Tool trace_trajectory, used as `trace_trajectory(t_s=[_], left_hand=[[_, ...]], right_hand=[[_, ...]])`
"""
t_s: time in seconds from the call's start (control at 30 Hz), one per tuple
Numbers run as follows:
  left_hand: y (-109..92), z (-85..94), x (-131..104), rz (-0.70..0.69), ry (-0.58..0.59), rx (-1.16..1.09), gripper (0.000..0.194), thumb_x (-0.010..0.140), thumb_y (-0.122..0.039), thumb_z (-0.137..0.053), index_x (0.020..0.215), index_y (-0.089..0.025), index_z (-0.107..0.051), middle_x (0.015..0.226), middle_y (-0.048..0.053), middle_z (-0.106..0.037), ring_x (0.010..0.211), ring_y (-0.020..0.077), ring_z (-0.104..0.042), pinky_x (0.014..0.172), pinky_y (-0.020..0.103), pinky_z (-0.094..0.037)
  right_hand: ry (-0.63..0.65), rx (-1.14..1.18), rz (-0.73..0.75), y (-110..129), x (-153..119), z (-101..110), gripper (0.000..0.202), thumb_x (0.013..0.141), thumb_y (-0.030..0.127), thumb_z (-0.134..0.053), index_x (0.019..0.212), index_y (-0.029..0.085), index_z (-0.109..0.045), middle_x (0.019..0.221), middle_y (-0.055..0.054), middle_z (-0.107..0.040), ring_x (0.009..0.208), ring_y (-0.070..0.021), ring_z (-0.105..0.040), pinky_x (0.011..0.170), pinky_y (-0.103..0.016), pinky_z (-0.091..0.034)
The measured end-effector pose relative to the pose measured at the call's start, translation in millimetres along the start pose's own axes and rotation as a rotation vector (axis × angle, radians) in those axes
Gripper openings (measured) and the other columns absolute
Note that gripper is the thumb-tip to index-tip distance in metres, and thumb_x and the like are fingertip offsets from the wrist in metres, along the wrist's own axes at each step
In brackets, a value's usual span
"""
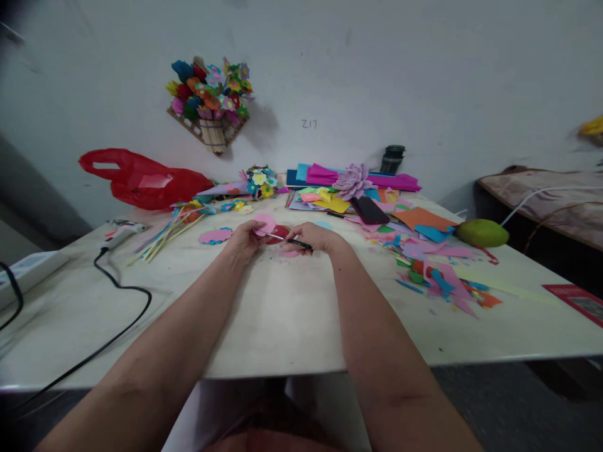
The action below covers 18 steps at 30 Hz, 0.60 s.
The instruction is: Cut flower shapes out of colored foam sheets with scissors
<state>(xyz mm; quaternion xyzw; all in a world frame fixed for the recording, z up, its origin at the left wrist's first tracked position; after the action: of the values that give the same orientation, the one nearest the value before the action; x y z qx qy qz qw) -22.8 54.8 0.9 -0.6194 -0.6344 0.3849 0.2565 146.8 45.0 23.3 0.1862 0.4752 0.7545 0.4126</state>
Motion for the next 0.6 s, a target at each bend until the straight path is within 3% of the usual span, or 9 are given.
trace_trajectory(t_s=[0.4,0.6], left_hand=[[-1.3,-2.4,-3.7,-0.008,0.044,0.06,0.012,0.061,-0.003,-0.06,0.068,-0.012,-0.057,0.057,0.001,-0.058,0.047,0.012,-0.057,0.05,0.026,-0.056],[0.7,-4.4,-4.1,0.006,0.114,0.103,0.012,0.059,-0.003,-0.06,0.064,-0.013,-0.056,0.056,0.002,-0.059,0.051,0.0146,-0.059,0.053,0.03,-0.058]], right_hand=[[0.01,-0.003,-0.006,1.3,-2.7,0.4,0.032,0.064,0.032,-0.078,0.088,0.014,-0.066,0.045,0.007,-0.052,0.037,-0.0045,-0.041,0.037,-0.017,-0.028],[0.038,-0.014,-0.037,3.3,-6.0,-0.8,0.035,0.066,0.03,-0.077,0.094,0.013,-0.067,0.045,0.007,-0.052,0.037,-0.005,-0.042,0.038,-0.017,-0.03]])
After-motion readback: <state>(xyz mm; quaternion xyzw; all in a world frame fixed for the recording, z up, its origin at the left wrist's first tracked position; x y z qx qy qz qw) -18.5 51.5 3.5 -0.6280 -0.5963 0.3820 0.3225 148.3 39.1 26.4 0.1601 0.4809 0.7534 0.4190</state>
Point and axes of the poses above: each hand's wrist, its own x-axis towards the middle knuckle, its own z-axis out of the back of the hand, y = z × x, the point moved 5 cm from there along x, towards the middle knuckle
